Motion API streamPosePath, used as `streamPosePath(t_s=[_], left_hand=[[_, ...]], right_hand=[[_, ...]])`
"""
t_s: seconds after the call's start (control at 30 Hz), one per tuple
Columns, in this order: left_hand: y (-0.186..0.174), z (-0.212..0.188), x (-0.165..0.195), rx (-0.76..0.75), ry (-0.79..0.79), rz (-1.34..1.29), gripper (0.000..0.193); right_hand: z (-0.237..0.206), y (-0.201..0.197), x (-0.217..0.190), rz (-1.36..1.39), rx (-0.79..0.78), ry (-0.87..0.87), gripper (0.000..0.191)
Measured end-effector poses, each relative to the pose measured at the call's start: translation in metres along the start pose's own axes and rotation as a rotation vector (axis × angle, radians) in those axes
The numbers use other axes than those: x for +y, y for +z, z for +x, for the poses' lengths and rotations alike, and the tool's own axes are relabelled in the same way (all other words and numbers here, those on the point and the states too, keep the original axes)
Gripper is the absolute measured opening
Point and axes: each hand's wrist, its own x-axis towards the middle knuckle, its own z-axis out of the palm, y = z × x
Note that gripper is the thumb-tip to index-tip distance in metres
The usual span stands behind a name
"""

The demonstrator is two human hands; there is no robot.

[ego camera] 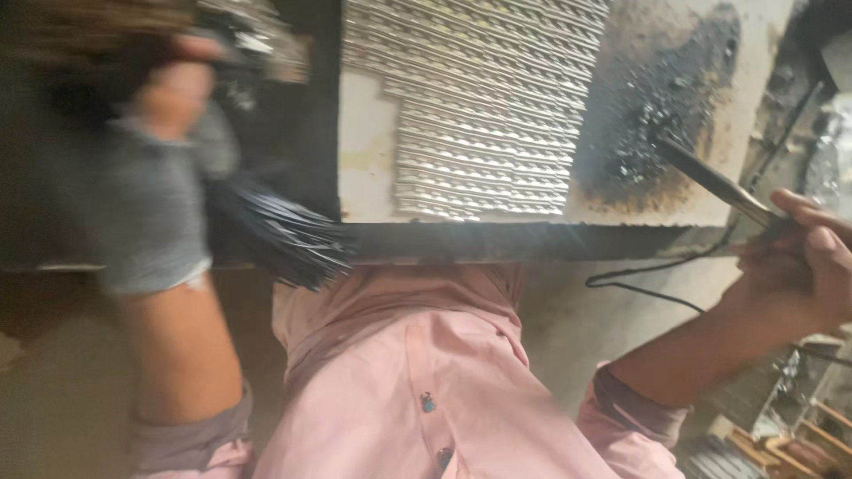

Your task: The person holds a bundle of black wires with metal connectors in the left hand and uses a soldering iron in the right hand to apply heat and solder to the wire ends. The person repeatedly dips the wire ends into a solder pool on a white board, creating a continuous tin coating on the connectors.

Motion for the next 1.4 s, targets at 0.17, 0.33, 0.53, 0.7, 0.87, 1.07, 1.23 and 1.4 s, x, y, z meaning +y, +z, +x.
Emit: streamPosePath(t_s=[0.17,0.33,0.53,0.7,0.87,1.07,1.23,1.4], left_hand=[[-0.01,0.004,-0.002,-0.07,-0.173,-0.151,0.017],[0.007,0.001,-0.002,-0.126,-0.217,-0.252,0.015],[0.03,0.002,-0.01,-0.137,0.338,0.037,0.013],[0.052,0.007,-0.021,-0.2,0.113,-0.108,0.016],[0.059,0.008,-0.024,-0.164,0.22,-0.099,0.014],[0.055,0.01,-0.023,-0.229,0.137,-0.208,0.013],[0.057,0.01,-0.024,-0.22,0.135,-0.248,0.012],[0.054,0.007,-0.021,-0.174,0.15,-0.182,0.015]], right_hand=[[0.012,0.009,-0.003,0.1,-0.005,0.103,0.024],[0.015,-0.003,0.01,0.092,-0.019,0.073,0.023],[0.016,-0.001,0.023,0.21,0.099,0.063,0.051],[0.003,0.082,0.012,0.336,-0.201,0.057,0.028],[-0.005,0.19,-0.018,0.132,-0.45,-0.463,0.014],[0.004,0.233,-0.044,0.127,-0.548,-0.497,0.016],[0.001,0.233,-0.045,0.119,-0.543,-0.442,0.016],[0.004,0.231,-0.043,0.109,-0.546,-0.439,0.016]])
